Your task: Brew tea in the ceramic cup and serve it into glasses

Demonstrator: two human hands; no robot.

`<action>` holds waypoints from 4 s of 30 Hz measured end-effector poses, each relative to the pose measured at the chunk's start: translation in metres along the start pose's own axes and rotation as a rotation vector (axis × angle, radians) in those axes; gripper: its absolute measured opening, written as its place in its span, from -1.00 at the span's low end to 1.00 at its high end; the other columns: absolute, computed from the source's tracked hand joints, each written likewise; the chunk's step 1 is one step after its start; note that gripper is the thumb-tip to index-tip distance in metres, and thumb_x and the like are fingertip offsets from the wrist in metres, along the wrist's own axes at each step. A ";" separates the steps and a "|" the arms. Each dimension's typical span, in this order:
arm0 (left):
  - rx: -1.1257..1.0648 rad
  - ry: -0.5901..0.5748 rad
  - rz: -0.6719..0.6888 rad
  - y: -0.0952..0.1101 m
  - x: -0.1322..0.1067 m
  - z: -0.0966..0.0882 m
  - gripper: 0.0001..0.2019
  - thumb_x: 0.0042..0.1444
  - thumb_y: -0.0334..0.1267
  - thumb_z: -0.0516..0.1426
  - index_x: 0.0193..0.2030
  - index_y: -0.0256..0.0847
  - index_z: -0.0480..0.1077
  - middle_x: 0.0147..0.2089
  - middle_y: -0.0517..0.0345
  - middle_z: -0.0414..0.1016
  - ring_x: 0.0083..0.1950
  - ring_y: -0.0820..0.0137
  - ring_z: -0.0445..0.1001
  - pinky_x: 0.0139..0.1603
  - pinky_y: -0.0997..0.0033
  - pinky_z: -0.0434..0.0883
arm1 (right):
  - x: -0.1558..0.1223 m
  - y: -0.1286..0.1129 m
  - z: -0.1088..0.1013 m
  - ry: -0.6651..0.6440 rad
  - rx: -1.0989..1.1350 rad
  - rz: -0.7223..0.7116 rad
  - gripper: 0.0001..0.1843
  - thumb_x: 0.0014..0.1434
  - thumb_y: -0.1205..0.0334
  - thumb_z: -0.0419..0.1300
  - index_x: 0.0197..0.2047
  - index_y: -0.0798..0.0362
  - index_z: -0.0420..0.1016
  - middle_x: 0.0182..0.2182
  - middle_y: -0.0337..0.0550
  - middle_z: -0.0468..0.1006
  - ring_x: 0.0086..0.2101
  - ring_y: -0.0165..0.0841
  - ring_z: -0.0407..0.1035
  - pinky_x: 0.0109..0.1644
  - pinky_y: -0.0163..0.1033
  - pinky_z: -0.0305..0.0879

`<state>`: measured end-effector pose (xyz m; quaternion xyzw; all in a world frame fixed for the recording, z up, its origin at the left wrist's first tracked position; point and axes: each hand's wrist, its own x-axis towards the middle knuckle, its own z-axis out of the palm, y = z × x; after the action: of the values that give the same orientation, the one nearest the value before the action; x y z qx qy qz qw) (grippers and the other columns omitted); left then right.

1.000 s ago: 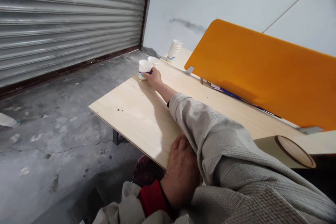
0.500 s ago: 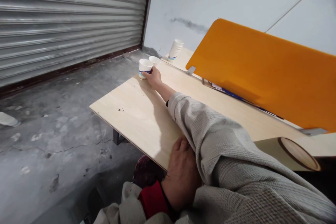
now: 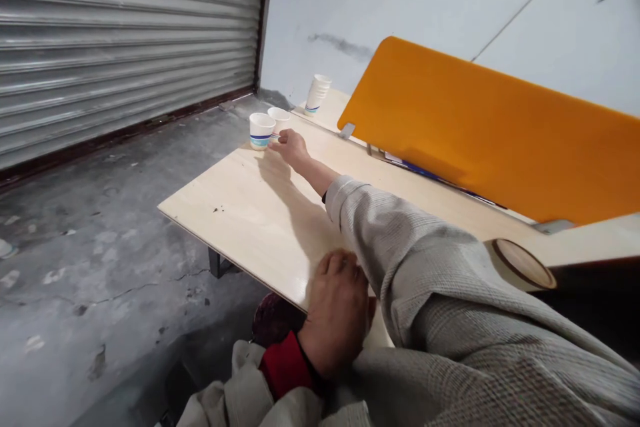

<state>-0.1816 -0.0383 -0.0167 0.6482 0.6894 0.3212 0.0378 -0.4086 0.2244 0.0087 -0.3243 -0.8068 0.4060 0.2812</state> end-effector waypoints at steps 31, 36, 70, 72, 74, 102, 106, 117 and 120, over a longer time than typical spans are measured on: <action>0.199 -0.022 0.046 -0.039 0.026 -0.006 -0.50 0.50 0.07 0.02 0.24 -0.21 0.60 0.48 -0.15 0.54 0.52 -0.04 0.39 0.52 -0.11 0.35 | -0.572 0.030 -0.363 0.959 -0.507 0.142 -0.79 0.36 -0.03 0.31 -0.07 -0.17 0.72 -0.16 -0.04 0.79 -0.16 -0.10 0.68 0.07 0.11 0.63; 0.230 0.015 0.052 -0.044 0.030 -0.006 -0.50 0.46 0.09 0.04 0.20 -0.20 0.63 0.44 -0.15 0.59 0.48 -0.06 0.43 0.51 -0.10 0.38 | -0.582 0.049 -0.438 1.080 -0.935 0.084 -0.68 0.44 -0.03 0.20 -0.01 -0.09 0.73 -0.10 0.02 0.76 -0.07 -0.06 0.61 0.14 0.13 0.57; 0.276 0.014 0.052 -0.037 0.034 -0.013 -0.37 0.42 0.13 -0.01 0.20 -0.32 0.66 0.43 -0.24 0.59 0.42 -0.16 0.49 0.44 -0.20 0.47 | -0.551 0.013 -0.501 1.027 -1.001 -0.088 -0.83 0.41 0.12 0.26 -0.27 -0.16 0.62 -0.23 -0.13 0.73 -0.13 -0.10 0.49 0.19 0.17 0.44; 0.283 0.001 0.039 -0.036 0.033 -0.014 -0.40 0.42 0.11 0.02 0.22 -0.29 0.65 0.45 -0.21 0.58 0.43 -0.14 0.47 0.45 -0.19 0.45 | -0.546 -0.002 -0.481 0.995 -0.977 -0.179 -0.82 0.44 0.07 0.28 -0.23 -0.15 0.63 -0.22 -0.15 0.72 -0.10 -0.10 0.50 0.20 0.16 0.43; 0.284 -0.012 0.031 -0.034 0.032 -0.014 -0.42 0.43 0.10 0.03 0.24 -0.28 0.64 0.47 -0.20 0.57 0.43 -0.14 0.45 0.44 -0.20 0.44 | -0.532 -0.009 -0.453 0.881 -0.915 -0.242 -0.80 0.48 0.05 0.25 -0.18 -0.13 0.65 -0.21 -0.15 0.71 -0.07 -0.10 0.51 0.21 0.14 0.43; 0.228 0.000 -0.033 -0.036 0.029 -0.011 -0.54 0.41 0.04 0.12 0.24 -0.14 0.63 0.48 -0.09 0.56 0.47 -0.06 0.43 0.47 -0.04 0.35 | -0.442 0.092 -0.339 0.178 -0.445 -0.345 -0.75 0.50 0.16 0.19 -0.19 -0.08 0.68 -0.07 0.02 0.79 0.09 -0.02 0.54 0.27 0.23 0.45; 0.231 -0.008 -0.030 -0.036 0.028 -0.012 -0.55 0.41 0.03 0.12 0.23 -0.12 0.63 0.47 -0.08 0.57 0.46 -0.05 0.44 0.45 -0.05 0.37 | -0.447 0.088 -0.346 0.218 -0.453 -0.360 -0.70 0.37 0.33 0.24 0.05 -0.12 0.73 0.15 0.00 0.76 0.21 0.02 0.53 0.37 0.32 0.42; 0.211 0.019 -0.012 -0.040 0.025 -0.008 -0.54 0.44 0.04 0.08 0.22 -0.12 0.64 0.44 -0.10 0.59 0.45 -0.03 0.44 0.46 -0.05 0.38 | -0.368 0.088 -0.393 0.444 -0.557 0.070 -0.33 0.44 -0.09 0.21 0.50 0.02 0.48 0.48 0.12 0.50 0.40 0.08 0.40 0.55 0.23 0.28; 0.225 0.016 -0.007 -0.039 0.025 -0.009 -0.55 0.44 0.03 0.09 0.23 -0.13 0.64 0.44 -0.10 0.59 0.45 -0.04 0.45 0.44 -0.06 0.39 | -0.333 0.097 -0.390 0.375 -0.575 0.167 -0.12 0.40 -0.23 0.27 0.57 0.16 0.38 0.53 0.26 0.39 0.50 0.13 0.28 0.62 0.21 0.16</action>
<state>-0.2233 -0.0172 -0.0201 0.6434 0.7235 0.2470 -0.0395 0.1099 0.2033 0.0636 -0.5242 -0.7929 0.1174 0.2876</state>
